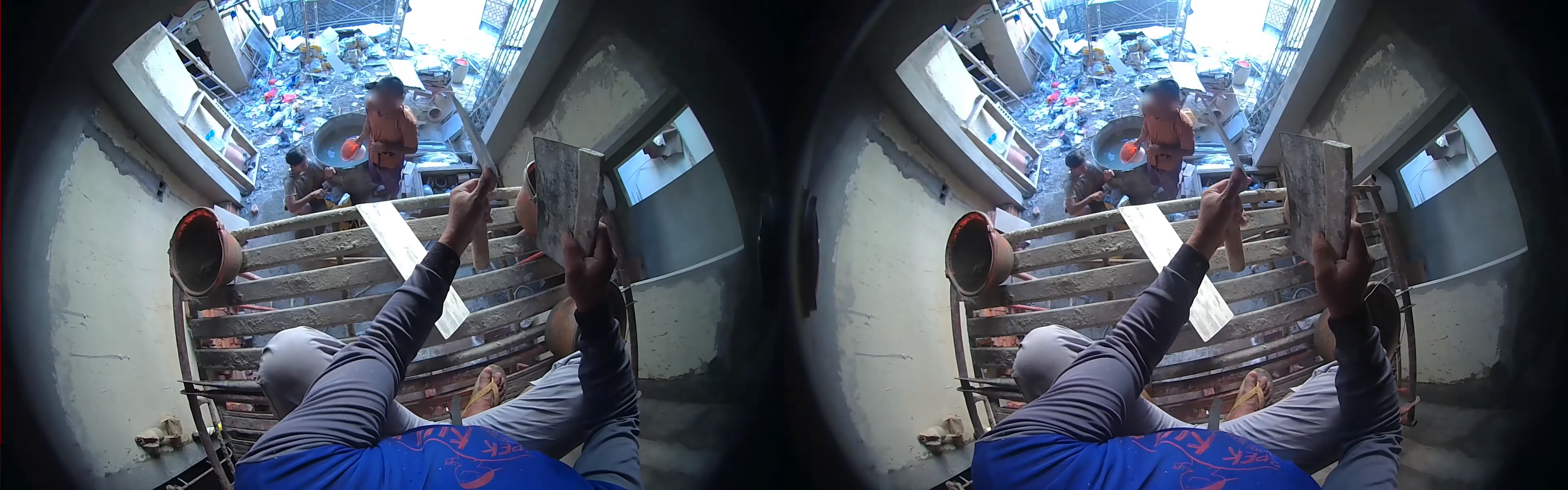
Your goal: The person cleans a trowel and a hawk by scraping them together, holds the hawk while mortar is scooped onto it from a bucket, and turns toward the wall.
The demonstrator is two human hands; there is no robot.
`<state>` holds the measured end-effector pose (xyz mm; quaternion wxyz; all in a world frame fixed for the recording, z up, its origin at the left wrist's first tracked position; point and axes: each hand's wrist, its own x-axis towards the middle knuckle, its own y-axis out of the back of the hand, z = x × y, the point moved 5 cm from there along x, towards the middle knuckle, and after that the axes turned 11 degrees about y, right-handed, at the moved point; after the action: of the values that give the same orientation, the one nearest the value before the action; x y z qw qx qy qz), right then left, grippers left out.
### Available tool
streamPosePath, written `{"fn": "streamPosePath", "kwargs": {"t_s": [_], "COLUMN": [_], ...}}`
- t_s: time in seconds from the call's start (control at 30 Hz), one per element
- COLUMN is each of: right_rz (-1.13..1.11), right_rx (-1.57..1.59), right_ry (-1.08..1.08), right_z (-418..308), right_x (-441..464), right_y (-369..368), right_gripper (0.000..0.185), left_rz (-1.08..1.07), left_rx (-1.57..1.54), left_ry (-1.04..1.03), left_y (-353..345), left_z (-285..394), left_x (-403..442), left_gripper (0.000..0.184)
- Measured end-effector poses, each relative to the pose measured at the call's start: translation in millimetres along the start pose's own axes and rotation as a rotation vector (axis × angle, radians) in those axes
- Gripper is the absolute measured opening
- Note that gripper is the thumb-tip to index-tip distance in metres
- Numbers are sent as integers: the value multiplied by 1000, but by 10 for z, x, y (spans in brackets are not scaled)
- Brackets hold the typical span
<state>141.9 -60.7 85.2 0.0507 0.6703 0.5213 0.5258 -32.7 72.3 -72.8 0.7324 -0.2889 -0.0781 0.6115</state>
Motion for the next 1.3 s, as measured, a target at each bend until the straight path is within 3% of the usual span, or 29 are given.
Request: {"fn": "streamPosePath", "kwargs": {"t_s": [0.33, 0.5, 0.6, 1.07, 1.2, 1.23, 1.3], "right_rz": [-27, -31, 10, -12, -12, -12, -44], "right_rx": [-5, -17, 40, -38, -25, -20, -68], "right_ry": [13, 10, -12, 54, 87, 105, 146], "right_z": [26, -1, -14, 35, 11, 53, 77], "right_x": [1, 5, 9, 4, 77, 81, 114], "right_y": [-38, -29, -44, -69, -77, -102, -157], "right_gripper": [29, 30, 21, 25, 27, 27, 26], "left_rz": [-48, -35, -35, -74, -75, -108, -102], "left_rx": [3, 22, 14, 38, -12, 68, 100], "left_ry": [-119, -95, -96, 0, 98, 102, 109], "left_y": [-20, 0, 6, -130, -208, -203, -214], "left_z": [41, 40, 52, -85, -79, -106, -111], "left_x": [-4, 7, 6, 18, -81, -62, -88], "left_gripper": [50, 52, 51, 39, 69, 90, 98]}}
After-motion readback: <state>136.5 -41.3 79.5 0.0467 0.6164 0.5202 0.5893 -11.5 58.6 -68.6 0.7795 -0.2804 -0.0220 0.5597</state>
